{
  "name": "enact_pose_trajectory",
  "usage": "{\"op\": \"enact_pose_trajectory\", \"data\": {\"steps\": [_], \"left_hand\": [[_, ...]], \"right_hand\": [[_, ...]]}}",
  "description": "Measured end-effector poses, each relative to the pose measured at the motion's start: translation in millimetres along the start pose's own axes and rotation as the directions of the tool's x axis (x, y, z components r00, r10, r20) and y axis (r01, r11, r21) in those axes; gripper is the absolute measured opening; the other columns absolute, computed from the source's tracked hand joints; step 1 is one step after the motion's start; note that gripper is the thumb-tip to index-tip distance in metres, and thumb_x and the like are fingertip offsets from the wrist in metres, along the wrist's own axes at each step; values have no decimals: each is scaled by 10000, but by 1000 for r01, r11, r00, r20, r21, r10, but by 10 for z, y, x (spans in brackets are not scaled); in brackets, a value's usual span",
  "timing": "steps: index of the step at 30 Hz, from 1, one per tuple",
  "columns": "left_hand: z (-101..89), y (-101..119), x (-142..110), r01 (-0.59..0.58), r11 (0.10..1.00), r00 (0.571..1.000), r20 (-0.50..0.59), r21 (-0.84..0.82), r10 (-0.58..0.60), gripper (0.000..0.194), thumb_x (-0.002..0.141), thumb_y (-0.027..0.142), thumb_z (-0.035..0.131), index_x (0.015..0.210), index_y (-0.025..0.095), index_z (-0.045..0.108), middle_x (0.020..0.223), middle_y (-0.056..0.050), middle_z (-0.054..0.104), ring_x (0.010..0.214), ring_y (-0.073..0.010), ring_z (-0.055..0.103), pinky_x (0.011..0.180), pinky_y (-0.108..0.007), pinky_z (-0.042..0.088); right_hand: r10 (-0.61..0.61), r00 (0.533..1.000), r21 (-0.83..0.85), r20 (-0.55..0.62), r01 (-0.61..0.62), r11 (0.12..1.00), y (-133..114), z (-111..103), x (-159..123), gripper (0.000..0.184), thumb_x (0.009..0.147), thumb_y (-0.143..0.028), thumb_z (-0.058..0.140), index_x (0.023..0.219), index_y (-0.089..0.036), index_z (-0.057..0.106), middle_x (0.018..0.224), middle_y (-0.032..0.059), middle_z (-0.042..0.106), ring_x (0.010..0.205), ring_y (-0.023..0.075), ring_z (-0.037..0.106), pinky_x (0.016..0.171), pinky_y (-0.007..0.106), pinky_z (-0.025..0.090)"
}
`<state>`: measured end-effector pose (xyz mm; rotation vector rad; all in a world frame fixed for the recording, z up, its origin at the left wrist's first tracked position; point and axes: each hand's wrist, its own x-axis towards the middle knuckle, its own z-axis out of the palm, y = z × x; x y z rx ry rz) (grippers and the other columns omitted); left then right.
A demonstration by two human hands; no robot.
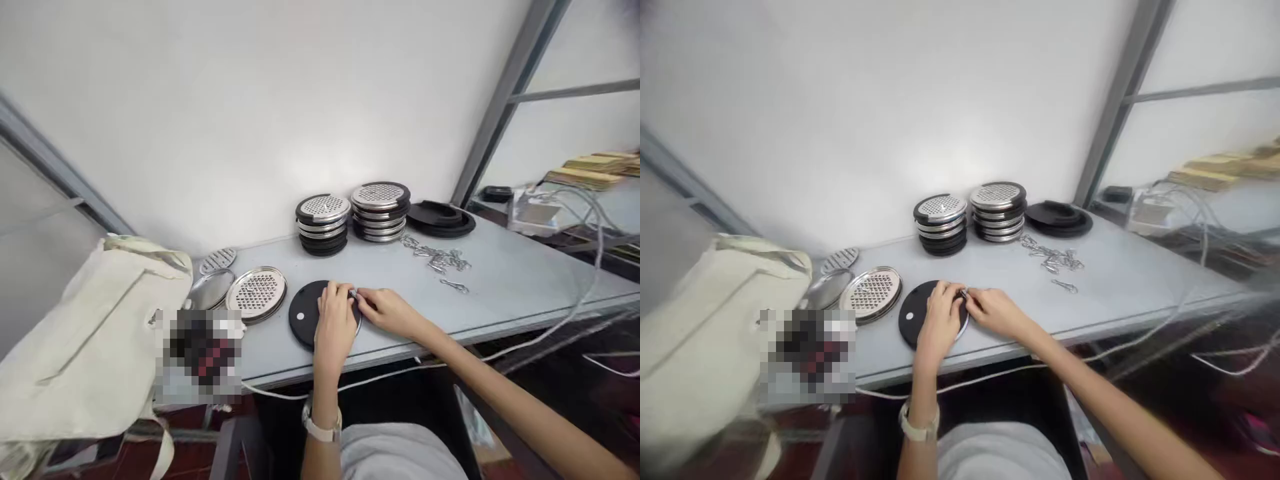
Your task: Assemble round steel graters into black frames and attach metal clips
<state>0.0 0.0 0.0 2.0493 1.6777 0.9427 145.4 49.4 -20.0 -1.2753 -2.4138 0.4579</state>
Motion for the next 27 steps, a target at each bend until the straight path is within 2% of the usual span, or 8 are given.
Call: {"op": "enact_pose_trajectory", "data": {"steps": [5,11,17,24,27], "left_hand": [[-10,-11,32,-9,1000,1000,3,-11,9,270,927,131,387,1080,252,573,1114,-23,569,1059,-184,496,987,-353,352],[29,-51,53,34,999,997,-77,7,-33,270,921,122,393,1095,238,564,1132,-41,568,1080,-190,499,975,-352,363],[14,-62,60,4,1000,997,-74,-3,-5,243,922,121,399,1081,234,544,1116,-40,570,1061,-185,512,961,-352,372],[-28,-39,50,-62,998,998,10,-29,63,231,923,127,407,1086,239,528,1088,-33,571,1058,-183,518,952,-351,383],[-35,-37,40,-42,998,999,15,-53,43,243,930,150,402,1119,242,524,1128,-46,552,1064,-183,527,959,-349,392]], "right_hand": [[-1,1000,-9,-10,1,1000,-3,-3,-2,282,940,-260,349,844,-162,595,711,52,660,586,145,553,578,239,299],[-18,1000,-14,-19,18,1000,-17,-13,-15,294,936,-268,352,708,-188,520,594,6,575,492,113,445,543,237,255],[-2,999,-16,-41,1,1000,-9,2,-17,307,956,-280,329,753,-186,539,618,16,595,512,120,475,548,238,260],[10,999,-6,-45,-10,1000,26,29,-4,305,970,-288,315,829,-179,562,672,34,633,547,134,523,556,237,277],[10,999,-7,-42,-10,1000,28,29,-9,307,969,-285,315,825,-178,563,674,35,636,548,135,524,559,237,282]]}}
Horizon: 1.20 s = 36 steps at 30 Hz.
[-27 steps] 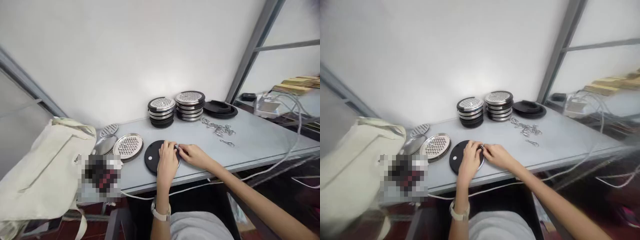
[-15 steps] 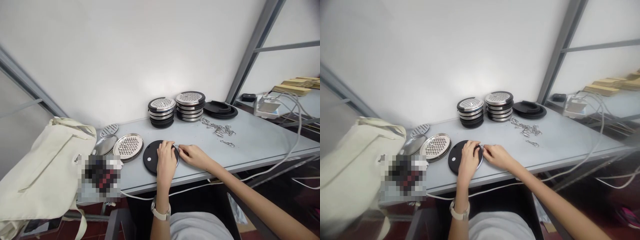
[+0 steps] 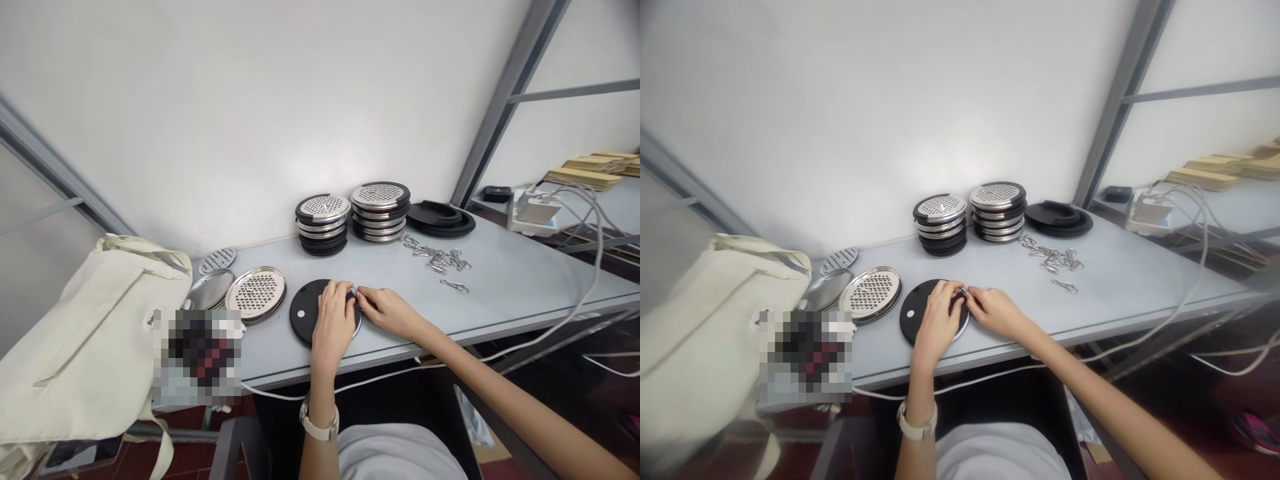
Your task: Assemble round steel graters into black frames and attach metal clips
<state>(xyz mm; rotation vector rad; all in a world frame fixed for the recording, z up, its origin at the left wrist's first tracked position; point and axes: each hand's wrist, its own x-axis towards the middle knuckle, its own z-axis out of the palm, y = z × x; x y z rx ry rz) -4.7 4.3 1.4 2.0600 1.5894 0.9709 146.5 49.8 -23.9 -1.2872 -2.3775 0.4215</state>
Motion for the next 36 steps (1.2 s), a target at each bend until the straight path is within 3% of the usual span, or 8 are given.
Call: {"op": "enact_pose_trajectory", "data": {"steps": [9,36], "left_hand": [[10,-6,0,-35,999,999,18,18,34,333,939,151,369,1198,283,531,1224,2,589,1159,-188,486,1091,-408,291],[7,14,-7,-46,996,998,37,71,44,365,941,156,336,1218,285,537,1246,-8,598,1150,-201,486,1061,-435,324]], "right_hand": [[16,1000,4,16,-16,1000,-12,-21,8,300,933,-265,356,693,-183,517,620,22,600,513,118,472,545,240,270],[14,1000,-40,24,-13,999,-24,-29,13,312,940,-258,350,749,-165,579,669,46,643,558,134,539,567,241,289]]}}
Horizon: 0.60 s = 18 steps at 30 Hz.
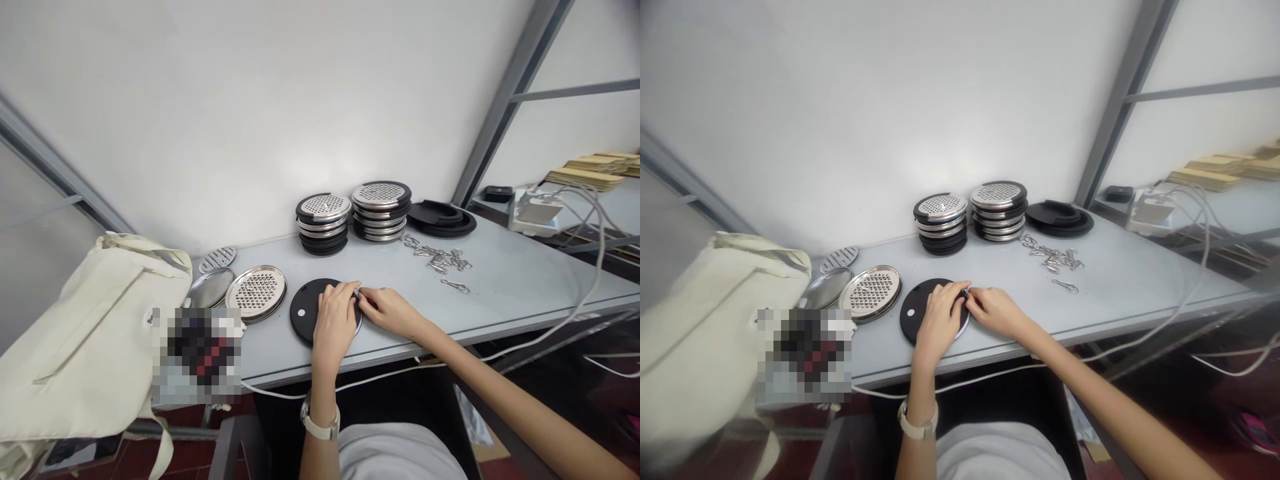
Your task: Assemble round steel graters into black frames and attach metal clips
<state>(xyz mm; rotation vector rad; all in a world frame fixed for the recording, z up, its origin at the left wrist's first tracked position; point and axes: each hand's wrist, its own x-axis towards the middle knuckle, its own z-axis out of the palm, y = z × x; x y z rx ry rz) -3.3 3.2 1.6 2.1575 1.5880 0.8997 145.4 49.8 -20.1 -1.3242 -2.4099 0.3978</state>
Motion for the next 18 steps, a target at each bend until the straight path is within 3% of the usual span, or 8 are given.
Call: {"op": "enact_pose_trajectory", "data": {"steps": [18], "left_hand": [[-3,3,9,17,999,1000,-12,-28,-17,365,930,140,356,1199,286,554,1224,-6,611,1145,-197,494,1066,-431,318]], "right_hand": [[6,1000,-24,-4,-7,1000,4,14,-6,310,945,-257,350,767,-166,589,693,53,665,583,147,571,572,248,290]]}}
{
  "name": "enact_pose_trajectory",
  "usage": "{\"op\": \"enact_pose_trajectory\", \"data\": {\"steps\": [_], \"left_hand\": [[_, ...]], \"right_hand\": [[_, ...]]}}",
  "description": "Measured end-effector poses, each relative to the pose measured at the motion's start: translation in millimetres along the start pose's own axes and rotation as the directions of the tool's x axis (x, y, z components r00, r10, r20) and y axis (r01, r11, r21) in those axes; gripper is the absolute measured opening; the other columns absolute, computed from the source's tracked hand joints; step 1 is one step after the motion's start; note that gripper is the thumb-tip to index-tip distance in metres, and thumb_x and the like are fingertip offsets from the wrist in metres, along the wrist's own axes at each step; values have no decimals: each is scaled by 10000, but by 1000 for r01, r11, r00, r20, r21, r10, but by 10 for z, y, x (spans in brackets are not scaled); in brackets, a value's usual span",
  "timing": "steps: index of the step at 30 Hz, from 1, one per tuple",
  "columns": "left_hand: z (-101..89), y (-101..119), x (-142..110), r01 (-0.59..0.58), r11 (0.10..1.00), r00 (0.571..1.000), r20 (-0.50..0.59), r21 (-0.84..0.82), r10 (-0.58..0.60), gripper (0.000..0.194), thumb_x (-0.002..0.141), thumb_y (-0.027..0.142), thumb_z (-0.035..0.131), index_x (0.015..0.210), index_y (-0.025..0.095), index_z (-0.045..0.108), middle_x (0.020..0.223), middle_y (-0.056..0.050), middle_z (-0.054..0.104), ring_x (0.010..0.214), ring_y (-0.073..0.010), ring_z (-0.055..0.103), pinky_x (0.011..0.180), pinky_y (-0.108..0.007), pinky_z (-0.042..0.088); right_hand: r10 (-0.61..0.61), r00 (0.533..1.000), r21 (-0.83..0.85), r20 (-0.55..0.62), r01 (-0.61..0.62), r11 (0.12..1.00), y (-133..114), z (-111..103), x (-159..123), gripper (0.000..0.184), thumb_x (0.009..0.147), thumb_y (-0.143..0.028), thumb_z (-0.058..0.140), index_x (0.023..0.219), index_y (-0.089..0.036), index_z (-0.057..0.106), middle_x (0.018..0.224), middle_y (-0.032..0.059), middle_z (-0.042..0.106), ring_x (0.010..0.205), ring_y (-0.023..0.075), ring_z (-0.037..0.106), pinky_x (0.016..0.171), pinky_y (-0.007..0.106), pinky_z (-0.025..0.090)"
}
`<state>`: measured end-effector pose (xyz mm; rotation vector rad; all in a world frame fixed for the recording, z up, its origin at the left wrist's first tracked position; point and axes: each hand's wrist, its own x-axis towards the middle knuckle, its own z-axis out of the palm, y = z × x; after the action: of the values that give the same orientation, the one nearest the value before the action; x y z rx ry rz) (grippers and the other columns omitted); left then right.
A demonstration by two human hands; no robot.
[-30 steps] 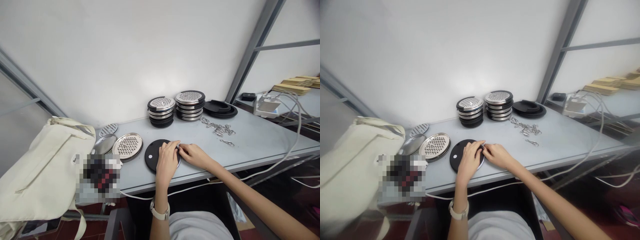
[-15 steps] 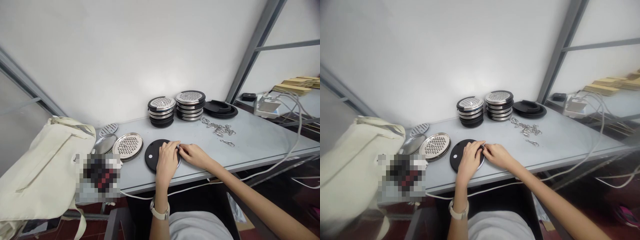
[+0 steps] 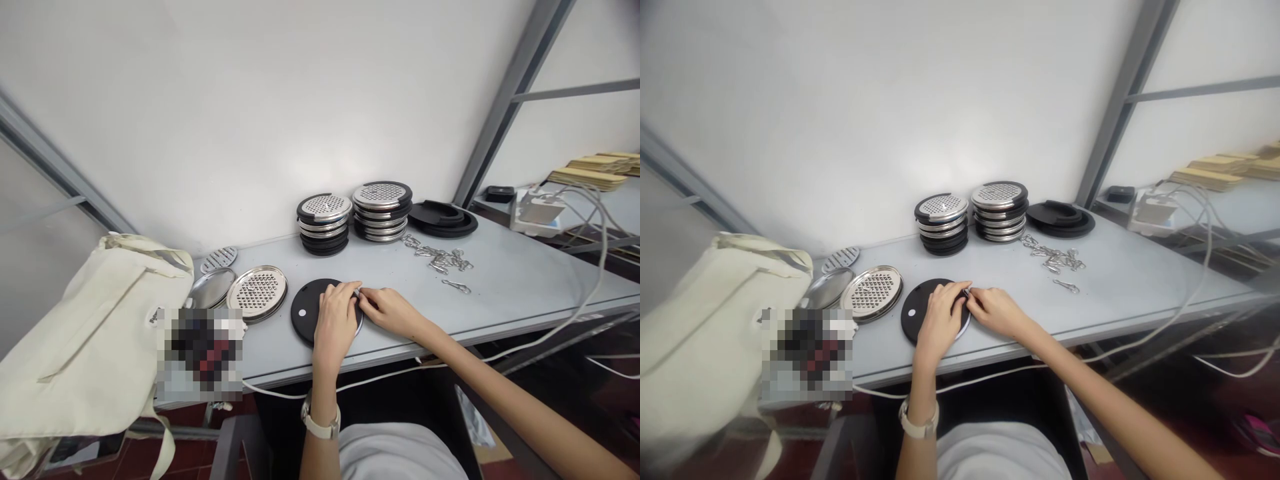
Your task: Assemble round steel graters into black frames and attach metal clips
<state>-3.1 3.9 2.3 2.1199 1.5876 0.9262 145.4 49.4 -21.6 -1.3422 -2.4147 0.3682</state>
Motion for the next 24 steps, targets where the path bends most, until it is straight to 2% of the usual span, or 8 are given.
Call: {"op": "enact_pose_trajectory", "data": {"steps": [24], "left_hand": [[7,-17,-1,23,998,999,-21,-56,-24,374,922,126,387,1199,299,569,1235,18,624,1181,-194,493,1075,-431,320]], "right_hand": [[-6,1000,7,7,6,1000,-3,-9,2,312,949,-256,345,742,-173,564,661,36,638,554,134,541,559,244,275]]}}
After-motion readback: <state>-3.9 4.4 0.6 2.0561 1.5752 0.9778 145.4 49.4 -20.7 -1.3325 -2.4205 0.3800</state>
